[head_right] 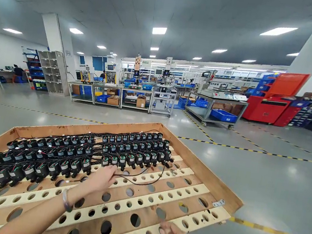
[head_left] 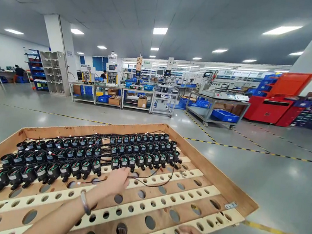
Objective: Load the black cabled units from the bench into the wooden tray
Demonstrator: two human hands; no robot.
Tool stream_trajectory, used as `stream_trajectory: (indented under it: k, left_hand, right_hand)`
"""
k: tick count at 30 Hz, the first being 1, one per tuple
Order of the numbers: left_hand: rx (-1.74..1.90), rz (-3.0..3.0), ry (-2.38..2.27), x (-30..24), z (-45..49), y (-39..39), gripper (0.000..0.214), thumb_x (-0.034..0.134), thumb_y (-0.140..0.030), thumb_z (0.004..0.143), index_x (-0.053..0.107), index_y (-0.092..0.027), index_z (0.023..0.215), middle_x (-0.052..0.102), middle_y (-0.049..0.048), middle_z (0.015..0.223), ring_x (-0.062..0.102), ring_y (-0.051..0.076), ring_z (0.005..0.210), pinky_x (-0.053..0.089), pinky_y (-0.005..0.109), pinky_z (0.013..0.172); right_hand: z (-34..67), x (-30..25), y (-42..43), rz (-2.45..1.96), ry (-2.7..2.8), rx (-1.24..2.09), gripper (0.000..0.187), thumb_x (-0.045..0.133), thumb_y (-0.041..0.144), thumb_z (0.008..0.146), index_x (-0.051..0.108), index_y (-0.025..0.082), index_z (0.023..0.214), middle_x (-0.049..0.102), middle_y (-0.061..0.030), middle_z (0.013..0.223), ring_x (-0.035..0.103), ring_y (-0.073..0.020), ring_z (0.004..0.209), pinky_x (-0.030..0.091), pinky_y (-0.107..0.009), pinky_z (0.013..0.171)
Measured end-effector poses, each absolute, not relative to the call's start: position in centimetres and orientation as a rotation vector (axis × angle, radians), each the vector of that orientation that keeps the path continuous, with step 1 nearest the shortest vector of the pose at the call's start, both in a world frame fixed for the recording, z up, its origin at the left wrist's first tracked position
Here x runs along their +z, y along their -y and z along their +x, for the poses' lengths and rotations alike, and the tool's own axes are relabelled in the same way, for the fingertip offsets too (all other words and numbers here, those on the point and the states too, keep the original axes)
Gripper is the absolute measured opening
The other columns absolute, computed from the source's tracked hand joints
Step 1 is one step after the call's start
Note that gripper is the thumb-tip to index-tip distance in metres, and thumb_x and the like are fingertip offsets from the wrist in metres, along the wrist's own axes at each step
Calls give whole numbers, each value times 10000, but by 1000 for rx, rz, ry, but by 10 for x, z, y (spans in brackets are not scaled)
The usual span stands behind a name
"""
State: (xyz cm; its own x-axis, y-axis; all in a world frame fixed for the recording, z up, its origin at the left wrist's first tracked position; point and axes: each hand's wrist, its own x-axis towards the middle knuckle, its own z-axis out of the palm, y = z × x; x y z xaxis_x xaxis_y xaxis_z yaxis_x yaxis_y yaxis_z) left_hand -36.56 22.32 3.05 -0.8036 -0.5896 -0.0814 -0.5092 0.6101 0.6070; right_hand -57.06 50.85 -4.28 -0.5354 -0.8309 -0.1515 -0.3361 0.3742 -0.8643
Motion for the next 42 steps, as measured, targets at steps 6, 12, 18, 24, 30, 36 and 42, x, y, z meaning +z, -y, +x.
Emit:
stream_trajectory:
  k: [6, 12, 18, 24, 30, 36, 42]
  left_hand:
    - [-1838, 643, 2324, 131, -404, -191, 261, 652, -384, 834, 503, -178, 775, 491, -62, 633, 517, 78, 519, 568, 336, 749]
    - [-2142, 441, 2113, 199, -424, -155, 403, 830, -402, 644, 628, -133, 866, 526, -56, 673, 524, 64, 578, 596, 366, 795]
    - [-1908, 652, 2247, 215, -401, -94, 458, 830, -374, 633, 703, -121, 993, 558, -51, 619, 552, 81, 526, 538, 241, 570]
    - [-1590, 879, 2452, 203, -354, -33, 579, 787, -387, 635, 655, -105, 1123, 658, -22, 670, 554, 81, 464, 496, 214, 484]
    - [-1348, 1124, 2736, 173, -319, 5, 461, 670, -304, 632, 687, -143, 1064, 690, 1, 723, 627, 121, 561, 528, 228, 548]
    - [-1015, 1244, 2741, 133, -282, 38, 266, 649, -282, 696, 716, -140, 910, 663, 6, 649, 612, 140, 547, 499, 230, 528]
    - [-939, 1301, 2736, 86, -247, 44, 286, 644, -356, 788, 738, -144, 956, 689, 9, 701, 610, 127, 549, 482, 218, 535]
  right_hand:
    - [-609, 0, -388, -1378, -2571, -982, 672, 527, 517, 821, 477, 207, 1416, 526, -184, 1258, 666, -338, 877, 544, -525, 812]
    - [-676, 16, -282, -1335, -2866, -987, 674, 667, 372, 834, 461, 194, 1451, 433, -207, 1352, 597, -391, 1109, 517, -476, 861]
    - [-749, 40, -232, -1477, -2533, -1230, 146, 754, 205, 732, 646, 180, 638, 576, -54, 727, 610, -220, 670, 456, -298, 618]
    - [-791, 58, -207, -1565, -2239, -1181, 160, 699, 283, 743, 656, 187, 622, 519, 4, 445, 469, -166, 365, 360, -268, 421]
    - [-797, 70, -187, -1823, -2294, -1177, 312, 507, 398, 874, 736, 205, 961, 708, -94, 844, 649, -255, 774, 493, -377, 815]
    - [-761, 21, -164, -2067, -2150, -837, 308, 453, 292, 841, 727, 195, 945, 703, -125, 1032, 643, -271, 963, 473, -378, 899]
    - [-742, -28, -160, -2081, -2060, -587, 311, 485, 435, 852, 667, 215, 729, 714, -83, 800, 671, -255, 785, 504, -337, 760]
